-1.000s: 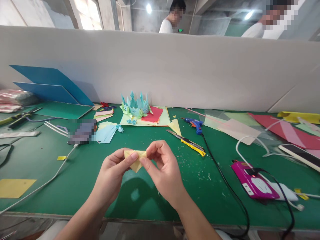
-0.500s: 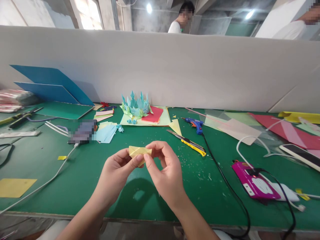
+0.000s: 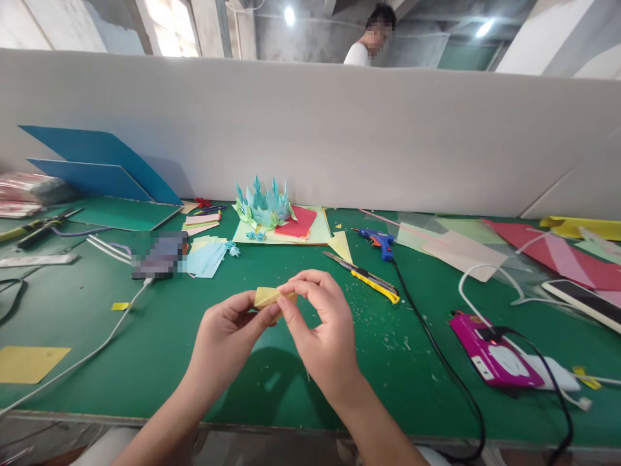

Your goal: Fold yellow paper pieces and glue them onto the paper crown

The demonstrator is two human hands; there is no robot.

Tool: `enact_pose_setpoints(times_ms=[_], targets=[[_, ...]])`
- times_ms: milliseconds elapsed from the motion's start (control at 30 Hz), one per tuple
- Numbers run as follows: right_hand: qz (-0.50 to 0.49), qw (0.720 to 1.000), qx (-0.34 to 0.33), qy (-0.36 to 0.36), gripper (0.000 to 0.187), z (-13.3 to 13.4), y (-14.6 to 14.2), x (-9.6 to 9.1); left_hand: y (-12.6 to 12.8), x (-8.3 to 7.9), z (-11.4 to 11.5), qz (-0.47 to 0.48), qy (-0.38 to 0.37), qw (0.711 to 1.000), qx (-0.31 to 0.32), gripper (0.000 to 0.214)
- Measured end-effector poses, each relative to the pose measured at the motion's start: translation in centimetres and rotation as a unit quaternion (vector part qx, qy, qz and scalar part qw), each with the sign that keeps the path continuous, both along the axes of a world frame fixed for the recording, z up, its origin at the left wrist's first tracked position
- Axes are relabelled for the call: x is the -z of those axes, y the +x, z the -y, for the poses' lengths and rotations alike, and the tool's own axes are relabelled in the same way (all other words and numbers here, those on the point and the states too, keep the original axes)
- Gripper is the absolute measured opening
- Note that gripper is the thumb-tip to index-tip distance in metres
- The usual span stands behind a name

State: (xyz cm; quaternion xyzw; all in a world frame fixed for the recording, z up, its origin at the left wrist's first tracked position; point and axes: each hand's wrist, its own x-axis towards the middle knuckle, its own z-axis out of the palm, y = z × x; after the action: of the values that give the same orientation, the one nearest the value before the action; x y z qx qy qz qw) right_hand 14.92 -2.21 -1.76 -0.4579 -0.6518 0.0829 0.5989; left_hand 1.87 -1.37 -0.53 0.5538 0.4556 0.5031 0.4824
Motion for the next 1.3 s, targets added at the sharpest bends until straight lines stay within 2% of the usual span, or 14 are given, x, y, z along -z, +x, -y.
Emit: enact_pose_setpoints(times_ms=[167, 433, 567, 933, 1300], targets=[[0.012, 1.0, 0.007, 0.016, 0.008, 0.0, 0.0, 0.1, 0.1, 0.1, 0.0, 0.004, -0.001, 1.0, 0.011, 0.018], [0.09, 0.988, 0.046, 0.118, 0.012, 0.0, 0.2, 0.2, 0.0, -0.3, 0.0, 0.042, -0.044, 0.998, 0.019, 0.025], [0.118, 0.98, 0.049, 0.155, 0.02, 0.0, 0.3, 0.4, -0.1, -0.7, 0.1, 0.06, -0.066, 0.996, 0.021, 0.026], [0.184, 0.967, 0.024, 0.176, 0.03, -0.1, 0.7, 0.6, -0.3, -1.0, 0.1, 0.124, -0.093, 0.987, 0.031, 0.025], [0.214, 0.96, 0.031, 0.179, 0.035, -0.1, 1.0, 0.3, -0.2, -1.0, 0.1, 0.164, -0.1, 0.98, 0.046, 0.027]])
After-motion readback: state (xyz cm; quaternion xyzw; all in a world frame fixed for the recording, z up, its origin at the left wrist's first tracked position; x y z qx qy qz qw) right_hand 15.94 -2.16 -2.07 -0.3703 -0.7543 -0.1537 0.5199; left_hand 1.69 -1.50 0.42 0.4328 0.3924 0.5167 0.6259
